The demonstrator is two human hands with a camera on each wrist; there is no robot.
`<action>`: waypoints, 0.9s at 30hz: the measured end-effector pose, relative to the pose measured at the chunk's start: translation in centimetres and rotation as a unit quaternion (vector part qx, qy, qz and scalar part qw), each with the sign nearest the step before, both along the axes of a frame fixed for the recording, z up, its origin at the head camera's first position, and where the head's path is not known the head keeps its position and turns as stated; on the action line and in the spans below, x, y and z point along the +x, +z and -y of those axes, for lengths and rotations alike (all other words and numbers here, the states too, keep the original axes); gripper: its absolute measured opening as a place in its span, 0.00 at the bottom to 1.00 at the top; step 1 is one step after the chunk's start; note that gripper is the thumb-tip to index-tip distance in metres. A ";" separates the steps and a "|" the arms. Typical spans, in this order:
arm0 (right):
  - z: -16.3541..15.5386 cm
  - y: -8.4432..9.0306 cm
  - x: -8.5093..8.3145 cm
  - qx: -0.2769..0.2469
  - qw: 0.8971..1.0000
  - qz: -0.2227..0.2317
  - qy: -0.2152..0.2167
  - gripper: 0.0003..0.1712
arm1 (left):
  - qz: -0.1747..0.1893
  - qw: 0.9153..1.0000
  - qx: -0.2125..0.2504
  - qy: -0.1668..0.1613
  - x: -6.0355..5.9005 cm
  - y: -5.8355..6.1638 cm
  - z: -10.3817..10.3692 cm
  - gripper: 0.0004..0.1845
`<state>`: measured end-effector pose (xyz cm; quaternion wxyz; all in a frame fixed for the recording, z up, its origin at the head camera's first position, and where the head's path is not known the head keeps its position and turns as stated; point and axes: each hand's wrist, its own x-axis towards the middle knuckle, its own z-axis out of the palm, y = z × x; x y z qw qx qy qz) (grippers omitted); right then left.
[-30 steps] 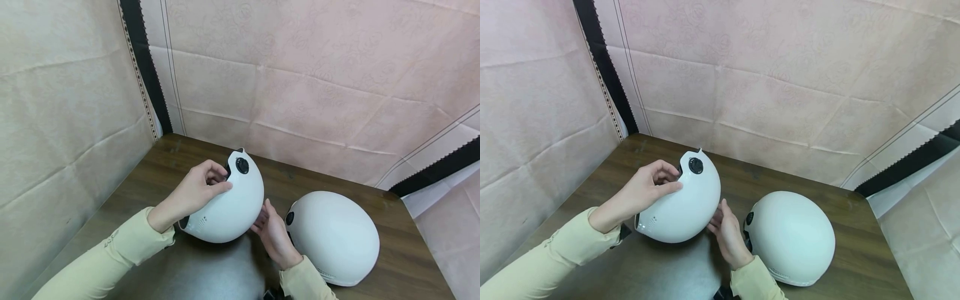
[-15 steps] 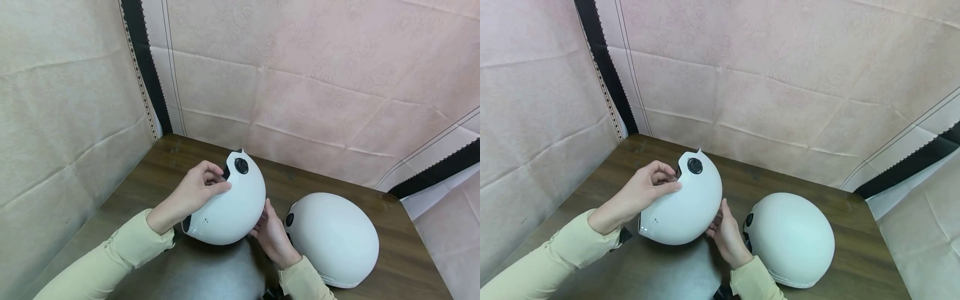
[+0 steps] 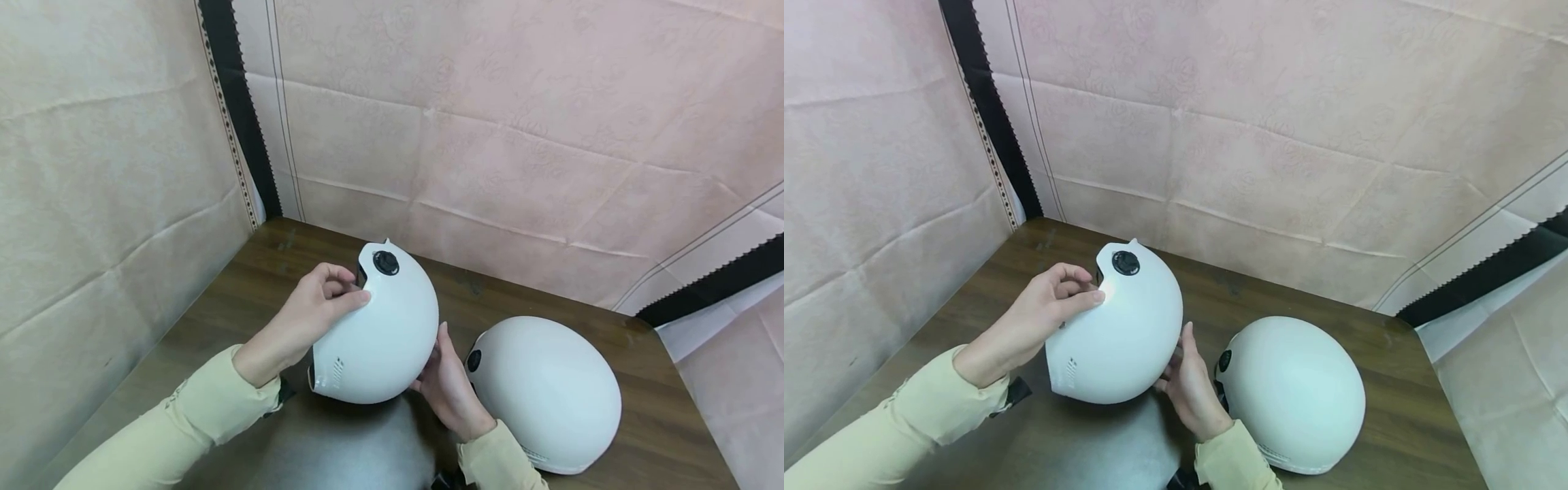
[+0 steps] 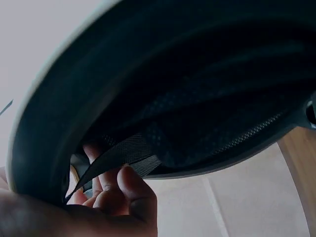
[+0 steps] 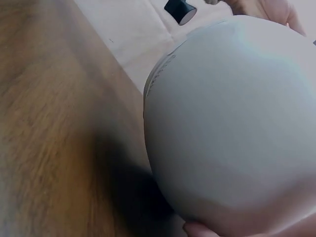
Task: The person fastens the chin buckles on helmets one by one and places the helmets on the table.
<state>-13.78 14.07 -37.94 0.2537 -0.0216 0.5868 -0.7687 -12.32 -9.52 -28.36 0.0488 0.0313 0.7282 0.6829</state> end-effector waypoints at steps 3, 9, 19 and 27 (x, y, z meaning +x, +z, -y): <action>0.0 0.1 0.1 -0.004 1.000 0.000 -0.014 0.40 | 0.005 1.000 0.006 0.005 0.0 0.0 0.5 0.25; 0.2 0.0 0.6 0.001 0.998 -0.010 -0.059 0.31 | 0.002 1.000 0.004 0.013 0.1 -0.1 1.4 0.26; 0.6 0.0 1.2 0.002 0.994 -0.026 -0.102 0.27 | -0.070 0.993 -0.087 0.028 0.2 -0.7 2.0 0.16; 0.7 0.4 1.5 0.020 0.989 -0.048 -0.139 0.23 | -0.090 0.988 -0.112 0.055 0.3 -0.6 2.3 0.16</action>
